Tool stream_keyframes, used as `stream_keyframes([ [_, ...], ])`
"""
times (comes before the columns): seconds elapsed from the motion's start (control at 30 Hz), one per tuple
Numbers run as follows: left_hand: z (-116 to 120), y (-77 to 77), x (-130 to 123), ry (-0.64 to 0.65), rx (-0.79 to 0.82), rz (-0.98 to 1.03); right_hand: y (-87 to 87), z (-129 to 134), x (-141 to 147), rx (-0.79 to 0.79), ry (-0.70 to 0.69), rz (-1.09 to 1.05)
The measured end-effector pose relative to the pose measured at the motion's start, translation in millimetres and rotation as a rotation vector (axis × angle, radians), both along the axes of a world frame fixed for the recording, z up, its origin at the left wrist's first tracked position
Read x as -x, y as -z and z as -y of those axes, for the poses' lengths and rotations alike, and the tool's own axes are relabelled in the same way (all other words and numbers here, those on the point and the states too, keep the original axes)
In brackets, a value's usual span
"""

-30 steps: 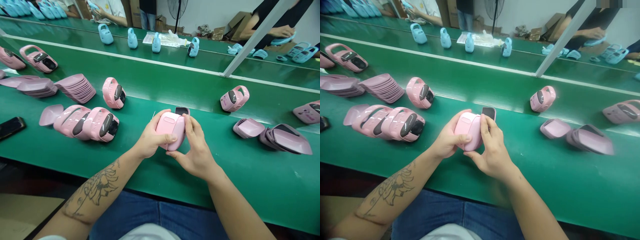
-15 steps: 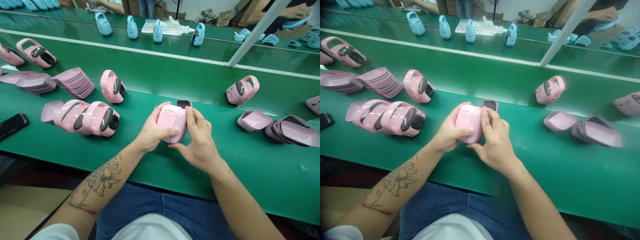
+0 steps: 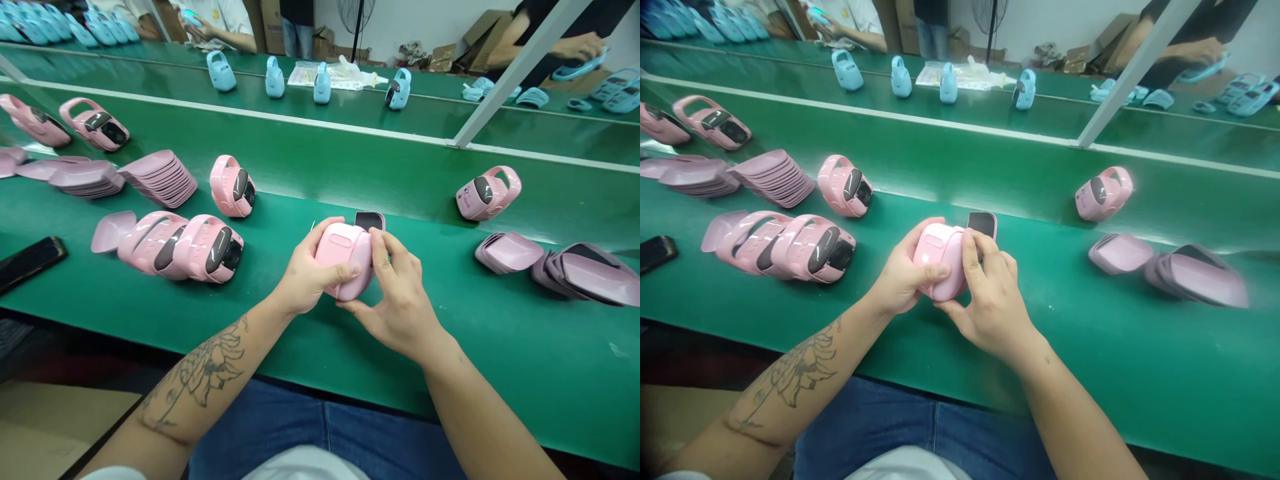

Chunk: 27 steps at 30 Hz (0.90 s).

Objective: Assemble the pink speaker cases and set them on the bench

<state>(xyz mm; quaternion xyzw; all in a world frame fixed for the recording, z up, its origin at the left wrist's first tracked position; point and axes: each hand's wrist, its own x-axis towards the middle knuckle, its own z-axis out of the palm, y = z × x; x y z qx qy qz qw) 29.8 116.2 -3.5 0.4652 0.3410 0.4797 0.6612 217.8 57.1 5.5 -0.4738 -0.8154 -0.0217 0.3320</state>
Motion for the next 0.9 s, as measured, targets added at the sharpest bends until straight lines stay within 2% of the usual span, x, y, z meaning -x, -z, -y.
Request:
stream_keyframes([
  [0.37,2.5,2.6,3.7,-0.008,-0.168,-0.010,-8.4,1.8,4.2,-0.075,-0.026,-0.048],
  [0.67,8.2,-8.4,3.8,-0.100,-0.328,-0.171,-7.6,3.8,3.2,-0.083,-0.081,-0.071],
  [0.9,4.2,-4.0,4.5,-0.082,-0.384,-0.221,-3.9,0.4,-2.1,-0.060,-0.112,-0.043],
])
